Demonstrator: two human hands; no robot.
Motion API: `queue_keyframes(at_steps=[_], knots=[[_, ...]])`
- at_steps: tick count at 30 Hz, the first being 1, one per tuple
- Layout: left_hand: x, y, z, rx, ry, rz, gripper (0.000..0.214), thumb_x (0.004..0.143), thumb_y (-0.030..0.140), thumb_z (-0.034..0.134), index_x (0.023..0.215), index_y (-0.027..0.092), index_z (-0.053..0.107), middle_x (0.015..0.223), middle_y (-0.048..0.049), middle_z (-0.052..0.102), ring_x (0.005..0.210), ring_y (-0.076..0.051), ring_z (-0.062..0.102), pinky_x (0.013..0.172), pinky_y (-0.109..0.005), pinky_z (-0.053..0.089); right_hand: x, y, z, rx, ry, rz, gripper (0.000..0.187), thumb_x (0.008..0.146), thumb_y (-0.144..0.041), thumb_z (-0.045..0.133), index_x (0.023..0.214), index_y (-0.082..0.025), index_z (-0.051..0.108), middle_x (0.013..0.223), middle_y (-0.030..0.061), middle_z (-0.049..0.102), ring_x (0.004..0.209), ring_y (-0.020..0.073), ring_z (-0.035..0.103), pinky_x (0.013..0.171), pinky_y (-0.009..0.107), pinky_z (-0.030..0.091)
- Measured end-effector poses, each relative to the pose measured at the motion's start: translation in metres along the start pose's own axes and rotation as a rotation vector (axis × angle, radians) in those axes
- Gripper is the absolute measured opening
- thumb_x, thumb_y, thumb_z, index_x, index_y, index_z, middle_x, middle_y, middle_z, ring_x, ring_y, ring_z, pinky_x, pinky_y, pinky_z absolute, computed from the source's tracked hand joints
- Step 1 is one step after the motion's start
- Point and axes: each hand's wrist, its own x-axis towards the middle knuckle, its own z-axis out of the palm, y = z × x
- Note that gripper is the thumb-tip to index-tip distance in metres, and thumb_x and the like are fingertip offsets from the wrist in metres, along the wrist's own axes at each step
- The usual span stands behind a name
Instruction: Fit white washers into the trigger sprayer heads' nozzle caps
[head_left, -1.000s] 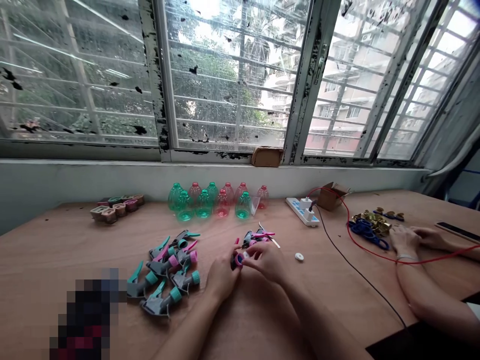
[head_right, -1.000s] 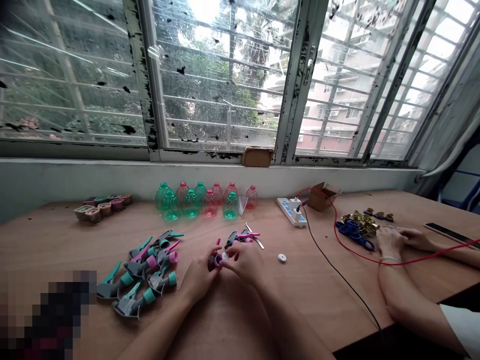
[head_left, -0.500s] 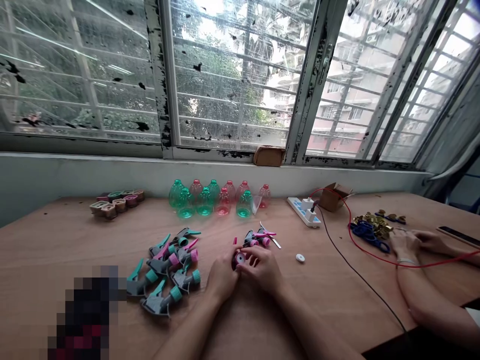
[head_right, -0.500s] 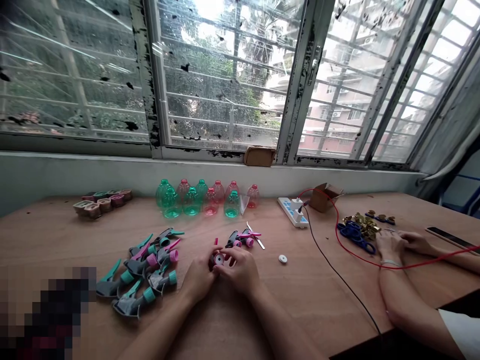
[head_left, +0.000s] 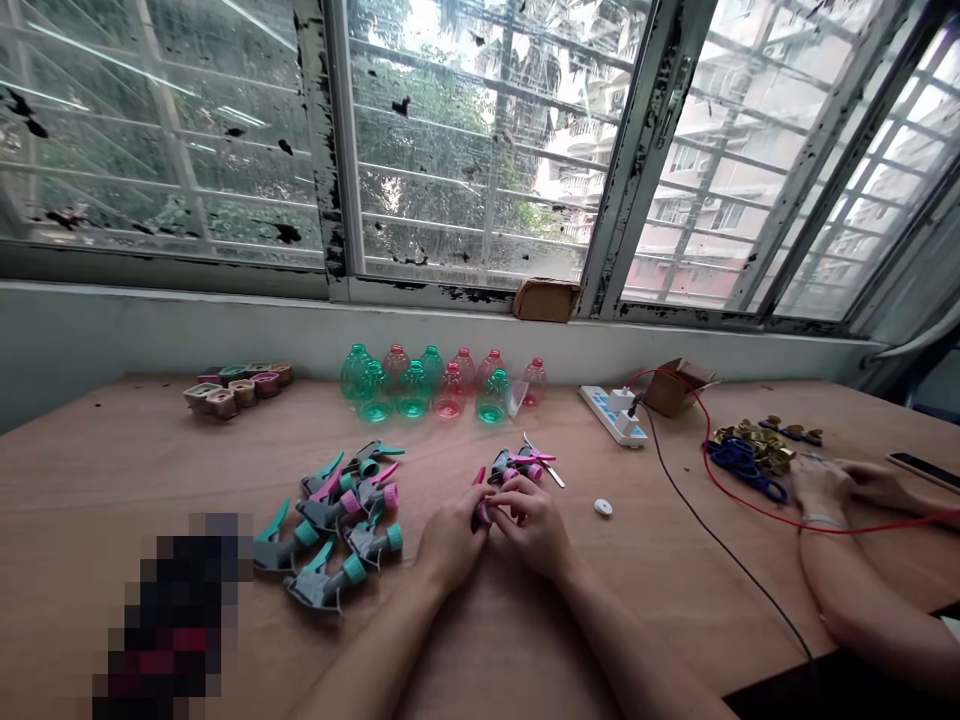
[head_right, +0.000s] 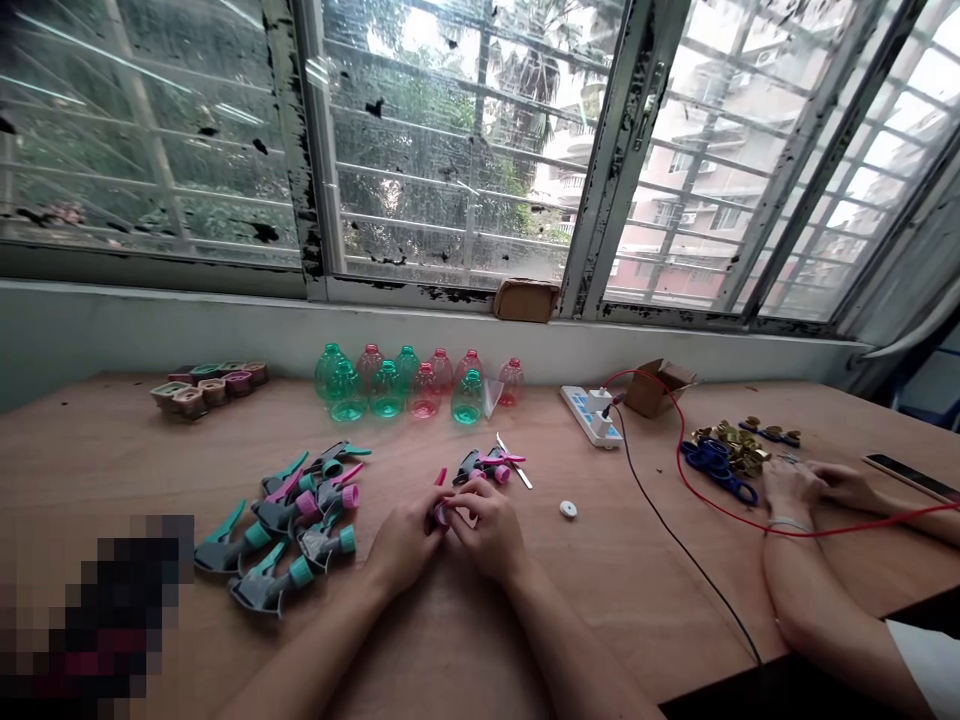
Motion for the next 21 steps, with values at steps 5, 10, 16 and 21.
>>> queue_keyframes(at_steps=[5, 10, 16, 21], knots=[[-0.0003, 0.0003, 0.0007, 0.056, -0.016, 0.031, 0.030, 0.079, 0.012, 0.056, 0.102, 0.028, 0.066, 0.103, 0.0001, 0.068, 0.089, -0.017, 0.063, 0.075, -0.023, 0.045, -0.0004, 0.0025, -0.0029, -0.014, -0.012, -0.021, 0.011, 0.083, -0.024, 0.065, 0.083, -0.022, 0.076, 0.080, 0.0034, 0.062, 0.065, 0.0129, 0.055, 0.056, 0.024, 0.045], [0.0006, -0.0017, 0.0018, 0.048, -0.016, 0.038, 0.032, 0.079, 0.011, 0.056, 0.104, 0.029, 0.067, 0.103, 0.0003, 0.067, 0.089, -0.017, 0.063, 0.075, -0.023, 0.045, -0.0005, 0.0028, -0.0026, -0.021, -0.015, -0.028, 0.010, 0.082, -0.022, 0.066, 0.083, -0.022, 0.076, 0.080, 0.0031, 0.063, 0.064, 0.0126, 0.055, 0.058, 0.024, 0.044], [-0.0007, -0.0013, 0.0031, 0.082, -0.011, 0.046, 0.037, 0.081, 0.013, 0.056, 0.111, 0.032, 0.066, 0.105, 0.0003, 0.067, 0.089, -0.018, 0.064, 0.073, -0.024, 0.045, -0.0005, 0.0029, -0.0022, -0.041, 0.005, 0.013, 0.009, 0.081, -0.024, 0.068, 0.080, -0.022, 0.076, 0.077, 0.0028, 0.063, 0.064, 0.0131, 0.056, 0.059, 0.025, 0.045], [-0.0005, -0.0018, 0.0038, 0.091, -0.002, 0.056, 0.041, 0.082, 0.013, 0.054, 0.116, 0.034, 0.064, 0.105, 0.0000, 0.066, 0.089, -0.018, 0.064, 0.074, -0.024, 0.046, -0.0007, 0.0023, -0.0001, -0.038, 0.018, 0.019, 0.009, 0.081, -0.022, 0.067, 0.079, -0.022, 0.075, 0.077, 0.0027, 0.064, 0.070, 0.0145, 0.060, 0.065, 0.026, 0.047]])
